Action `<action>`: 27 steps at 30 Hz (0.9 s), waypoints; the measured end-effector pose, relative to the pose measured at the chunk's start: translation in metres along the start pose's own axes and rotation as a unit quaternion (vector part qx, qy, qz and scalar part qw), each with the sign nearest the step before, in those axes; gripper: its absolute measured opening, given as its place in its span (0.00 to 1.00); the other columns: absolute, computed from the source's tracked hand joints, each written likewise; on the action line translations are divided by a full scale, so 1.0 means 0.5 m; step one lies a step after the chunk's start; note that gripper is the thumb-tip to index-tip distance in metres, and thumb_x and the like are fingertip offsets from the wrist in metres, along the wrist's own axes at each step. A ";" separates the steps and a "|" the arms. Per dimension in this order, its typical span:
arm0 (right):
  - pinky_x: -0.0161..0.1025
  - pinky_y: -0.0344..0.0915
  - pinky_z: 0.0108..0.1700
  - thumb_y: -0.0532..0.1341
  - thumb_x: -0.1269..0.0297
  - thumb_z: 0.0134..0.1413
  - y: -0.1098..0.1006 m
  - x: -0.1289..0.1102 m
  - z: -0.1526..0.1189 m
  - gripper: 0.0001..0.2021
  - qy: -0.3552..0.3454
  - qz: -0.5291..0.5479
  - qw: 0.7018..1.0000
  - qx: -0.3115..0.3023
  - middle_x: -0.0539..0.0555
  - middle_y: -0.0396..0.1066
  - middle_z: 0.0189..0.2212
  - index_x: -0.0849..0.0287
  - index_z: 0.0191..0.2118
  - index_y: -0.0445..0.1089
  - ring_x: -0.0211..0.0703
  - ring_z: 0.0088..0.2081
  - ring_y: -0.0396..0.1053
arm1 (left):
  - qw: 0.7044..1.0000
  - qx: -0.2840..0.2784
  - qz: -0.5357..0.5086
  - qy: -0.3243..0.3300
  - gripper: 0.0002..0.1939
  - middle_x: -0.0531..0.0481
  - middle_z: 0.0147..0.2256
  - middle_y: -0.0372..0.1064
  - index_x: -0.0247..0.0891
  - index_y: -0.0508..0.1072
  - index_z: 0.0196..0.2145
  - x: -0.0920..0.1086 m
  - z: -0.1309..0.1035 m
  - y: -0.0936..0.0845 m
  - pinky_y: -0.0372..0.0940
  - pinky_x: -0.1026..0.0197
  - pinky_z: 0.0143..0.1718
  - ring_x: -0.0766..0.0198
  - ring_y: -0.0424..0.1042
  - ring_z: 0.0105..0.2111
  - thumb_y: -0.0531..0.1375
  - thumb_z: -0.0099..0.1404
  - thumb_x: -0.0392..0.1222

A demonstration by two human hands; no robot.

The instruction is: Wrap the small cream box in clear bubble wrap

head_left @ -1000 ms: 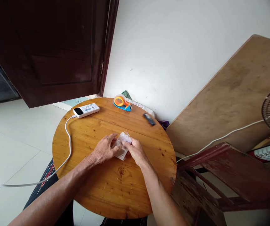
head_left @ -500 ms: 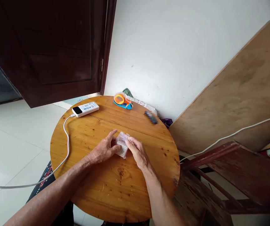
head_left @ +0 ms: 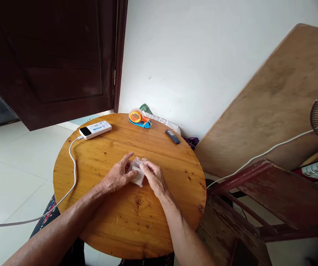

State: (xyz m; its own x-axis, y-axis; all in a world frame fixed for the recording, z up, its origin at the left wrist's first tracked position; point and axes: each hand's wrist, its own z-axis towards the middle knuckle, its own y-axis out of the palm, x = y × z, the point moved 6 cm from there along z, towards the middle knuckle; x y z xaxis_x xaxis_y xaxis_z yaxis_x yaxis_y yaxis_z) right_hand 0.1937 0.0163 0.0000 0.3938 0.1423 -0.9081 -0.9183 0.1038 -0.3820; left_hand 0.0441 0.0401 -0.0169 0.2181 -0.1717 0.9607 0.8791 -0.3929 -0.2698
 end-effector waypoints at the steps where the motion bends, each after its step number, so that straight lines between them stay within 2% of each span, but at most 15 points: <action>1: 0.35 0.55 0.29 0.58 0.50 0.57 -0.002 0.004 0.002 0.19 0.006 0.007 1.000 0.016 0.46 0.62 0.20 0.58 0.23 0.67 0.37 0.25 0.58 | 1.000 -0.003 -0.020 0.002 0.39 0.47 0.42 0.71 0.35 0.54 0.66 -0.001 0.000 0.003 0.67 0.57 0.40 0.61 0.70 0.36 0.60 0.58 0.43; 6: 0.35 0.59 0.33 0.62 0.50 0.53 0.002 0.019 0.012 0.15 0.029 0.094 0.994 0.052 0.48 0.68 0.25 0.58 0.31 0.73 0.38 0.29 0.61 | 0.992 -0.032 -0.119 0.009 0.38 0.45 0.48 0.69 0.36 0.55 0.64 0.004 -0.001 0.017 0.66 0.56 0.46 0.59 0.70 0.42 0.61 0.58 0.42; 11: 0.34 0.58 0.31 0.60 0.51 0.56 0.002 0.013 0.012 0.16 0.015 0.112 0.991 0.070 0.47 0.64 0.23 0.58 0.26 0.70 0.38 0.28 0.59 | 0.986 -0.037 -0.162 0.013 0.38 0.45 0.47 0.68 0.37 0.57 0.64 0.005 0.000 0.017 0.66 0.58 0.44 0.60 0.69 0.42 0.63 0.58 0.43; 15: 0.34 0.60 0.31 0.60 0.53 0.56 0.001 -0.002 0.005 0.15 0.000 0.054 0.996 0.068 0.48 0.67 0.23 0.58 0.27 0.72 0.39 0.28 0.62 | 0.993 -0.032 -0.114 0.011 0.37 0.48 0.42 0.69 0.35 0.56 0.64 0.000 0.004 0.014 0.64 0.60 0.40 0.63 0.67 0.36 0.60 0.59 0.44; 19: 0.36 0.66 0.36 0.59 0.56 0.57 0.002 -0.018 -0.003 0.12 -0.029 0.027 0.997 0.068 0.51 0.74 0.29 0.58 0.33 0.75 0.43 0.32 0.69 | 0.998 -0.016 -0.054 0.006 0.34 0.49 0.39 0.69 0.35 0.58 0.64 -0.003 0.007 0.006 0.64 0.61 0.38 0.64 0.66 0.34 0.58 0.61 0.43; 23: 0.39 0.68 0.43 0.57 0.61 0.60 0.006 -0.035 -0.013 0.10 -0.103 -0.047 0.991 0.075 0.53 0.76 0.34 0.56 0.35 0.75 0.44 0.37 0.72 | 1.000 -0.005 -0.006 0.013 0.32 0.51 0.35 0.69 0.34 0.61 0.63 0.003 0.006 0.001 0.63 0.62 0.36 0.65 0.65 0.32 0.57 0.62 0.43; 27: 0.41 0.67 0.47 0.55 0.65 0.62 0.011 -0.050 -0.021 0.11 -0.177 -0.135 0.971 0.087 0.56 0.77 0.37 0.56 0.37 0.75 0.46 0.41 0.73 | 0.999 0.019 0.037 0.020 0.29 0.51 0.33 0.69 0.34 0.64 0.61 0.006 0.007 0.000 0.63 0.62 0.36 0.64 0.66 0.32 0.56 0.63 0.45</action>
State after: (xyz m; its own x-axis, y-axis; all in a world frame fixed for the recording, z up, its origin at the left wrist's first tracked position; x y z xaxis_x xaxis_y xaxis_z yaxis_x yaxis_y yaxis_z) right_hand 0.1786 0.0028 0.0189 0.6368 0.4134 -0.6508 -0.7710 0.3453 -0.5350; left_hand 0.0463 0.0425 -0.0140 0.2659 -0.2355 0.9348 0.8771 -0.3432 -0.3360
